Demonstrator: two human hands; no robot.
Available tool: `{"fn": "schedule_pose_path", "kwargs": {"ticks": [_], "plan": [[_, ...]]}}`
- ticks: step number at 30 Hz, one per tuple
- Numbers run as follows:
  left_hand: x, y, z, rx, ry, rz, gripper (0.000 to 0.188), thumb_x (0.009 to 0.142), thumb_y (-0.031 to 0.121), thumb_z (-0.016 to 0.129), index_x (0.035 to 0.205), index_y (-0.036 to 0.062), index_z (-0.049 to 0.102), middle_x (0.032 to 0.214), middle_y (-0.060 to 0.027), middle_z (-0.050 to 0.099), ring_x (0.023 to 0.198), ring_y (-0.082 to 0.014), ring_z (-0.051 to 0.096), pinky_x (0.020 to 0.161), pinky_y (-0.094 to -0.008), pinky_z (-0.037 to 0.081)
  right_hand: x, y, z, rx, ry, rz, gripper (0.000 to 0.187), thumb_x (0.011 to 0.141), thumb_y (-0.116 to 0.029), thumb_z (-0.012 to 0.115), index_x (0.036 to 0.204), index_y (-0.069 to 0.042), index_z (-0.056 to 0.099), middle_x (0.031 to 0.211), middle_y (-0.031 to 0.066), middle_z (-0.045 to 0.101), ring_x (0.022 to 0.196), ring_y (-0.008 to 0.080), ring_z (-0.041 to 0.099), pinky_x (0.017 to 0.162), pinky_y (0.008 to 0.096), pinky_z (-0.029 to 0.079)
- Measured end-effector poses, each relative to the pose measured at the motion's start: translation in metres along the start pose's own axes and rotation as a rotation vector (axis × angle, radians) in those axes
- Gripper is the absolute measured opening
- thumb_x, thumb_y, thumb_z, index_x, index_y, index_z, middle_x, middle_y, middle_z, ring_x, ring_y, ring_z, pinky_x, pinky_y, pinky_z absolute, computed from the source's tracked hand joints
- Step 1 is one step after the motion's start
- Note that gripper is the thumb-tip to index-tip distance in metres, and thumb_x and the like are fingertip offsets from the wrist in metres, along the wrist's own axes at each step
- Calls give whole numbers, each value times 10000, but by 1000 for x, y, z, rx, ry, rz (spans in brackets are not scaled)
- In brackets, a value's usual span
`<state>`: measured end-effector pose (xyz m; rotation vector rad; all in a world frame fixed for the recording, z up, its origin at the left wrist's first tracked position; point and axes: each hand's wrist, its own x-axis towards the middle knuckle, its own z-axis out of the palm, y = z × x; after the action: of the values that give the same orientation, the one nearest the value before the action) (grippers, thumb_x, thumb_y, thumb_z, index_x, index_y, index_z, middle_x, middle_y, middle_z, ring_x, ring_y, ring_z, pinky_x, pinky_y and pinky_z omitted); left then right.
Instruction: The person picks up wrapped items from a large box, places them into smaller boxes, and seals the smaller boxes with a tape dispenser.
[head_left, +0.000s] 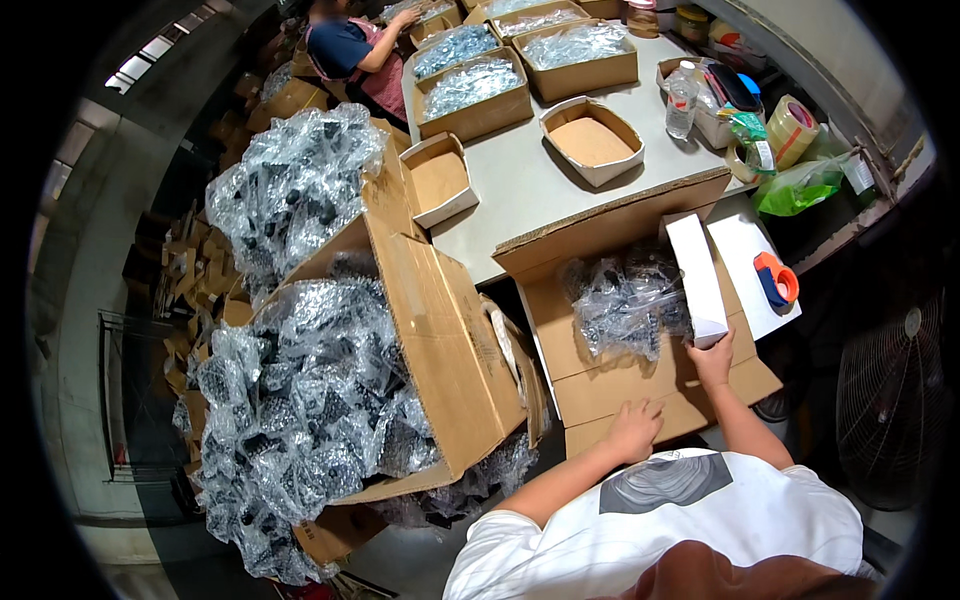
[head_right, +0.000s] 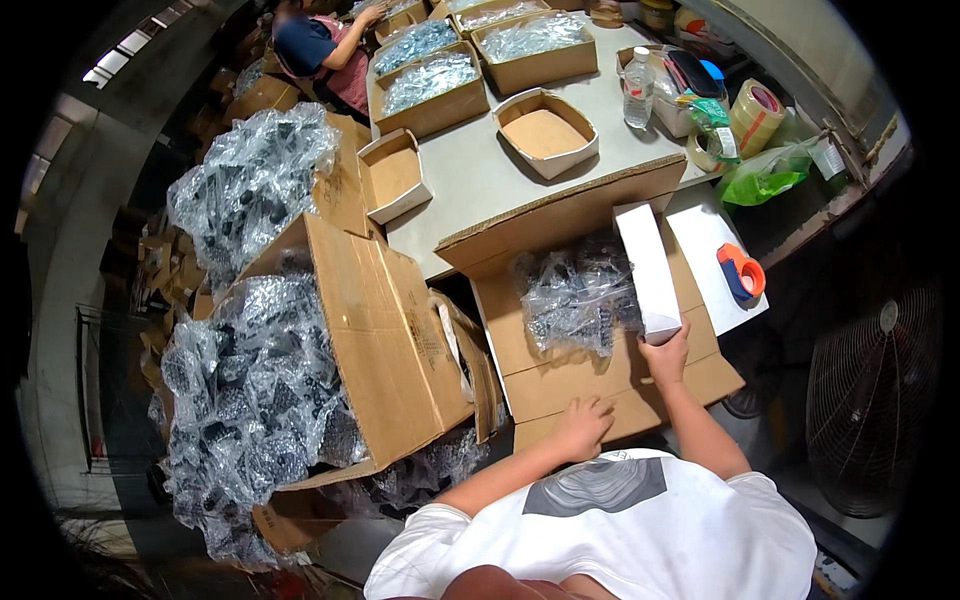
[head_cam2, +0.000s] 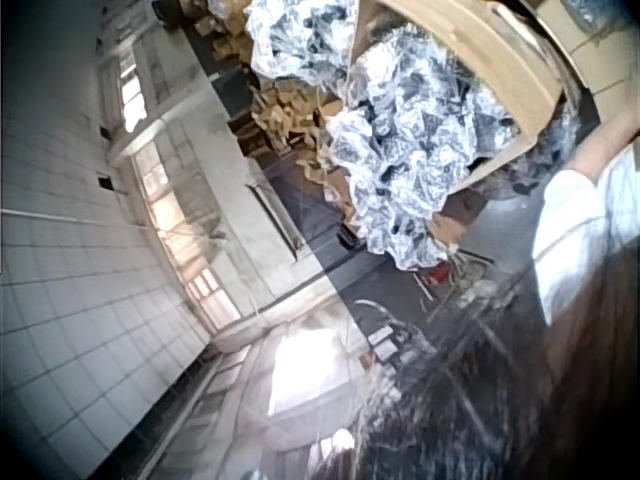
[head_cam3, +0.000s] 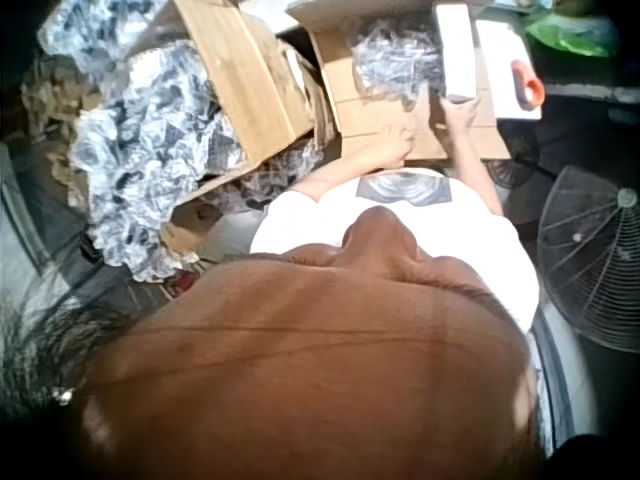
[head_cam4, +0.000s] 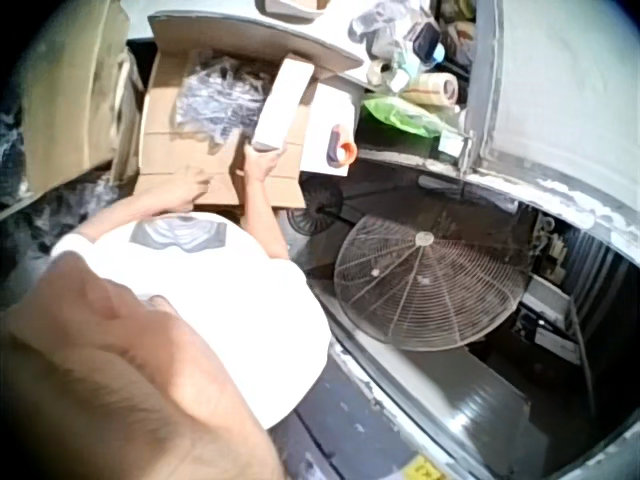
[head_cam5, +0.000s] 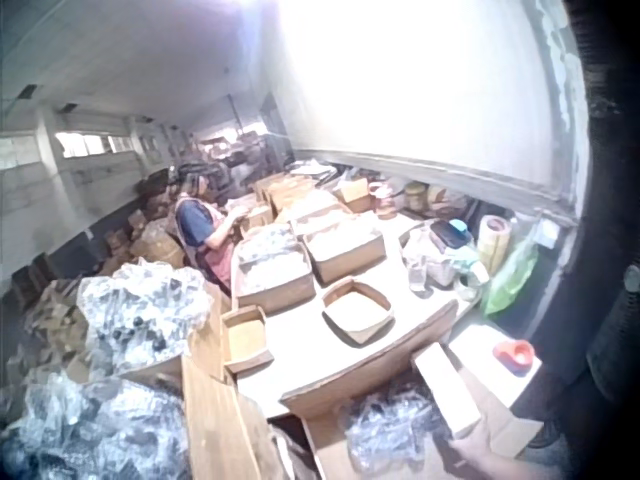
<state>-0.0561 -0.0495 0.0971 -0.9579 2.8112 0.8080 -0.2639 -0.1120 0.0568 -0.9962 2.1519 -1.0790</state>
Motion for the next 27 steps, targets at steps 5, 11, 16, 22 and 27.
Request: {"fn": "schedule_pose_path", "kwargs": {"ticks": [5,11,16,22,27], "plan": [[5,-10,-19,-88,51,-104,114,716,110,563,739,22,633,842,-150,627,811,-330,621,701,-435,507,-4,-13,-8,-85,86,-607,811,530,-58,792,1227,-86,380,1249,189,488,1156,398,462,978,437,387],[4,-9,-55,-100,161,-157,100,738,86,541,760,24,616,810,-154,616,767,-334,625,658,-449,504,-23,-51,-42,-89,145,-860,814,571,-74,814,1232,-81,338,1207,194,510,1101,353,521,933,433,435],[9,-11,-50,-159,279,-196,103,769,120,567,757,25,606,811,-149,617,766,-330,622,678,-440,497,-19,-53,-66,24,102,-373,764,564,-121,832,1168,-16,375,1040,150,568,943,221,583,785,347,498],[15,-18,-46,-202,312,-276,149,812,192,584,842,46,578,796,-142,609,761,-346,603,660,-461,473,18,-63,-106,-38,219,-669,719,602,-128,793,1190,3,400,1097,170,558,1018,301,563,875,373,445],[16,-20,-43,-212,356,-299,161,818,210,587,835,52,563,776,-147,603,739,-343,601,636,-468,468,82,-147,-93,389,197,-621,631,809,-88,643,1337,2,310,1248,128,434,1141,236,444,995,360,343]]}}
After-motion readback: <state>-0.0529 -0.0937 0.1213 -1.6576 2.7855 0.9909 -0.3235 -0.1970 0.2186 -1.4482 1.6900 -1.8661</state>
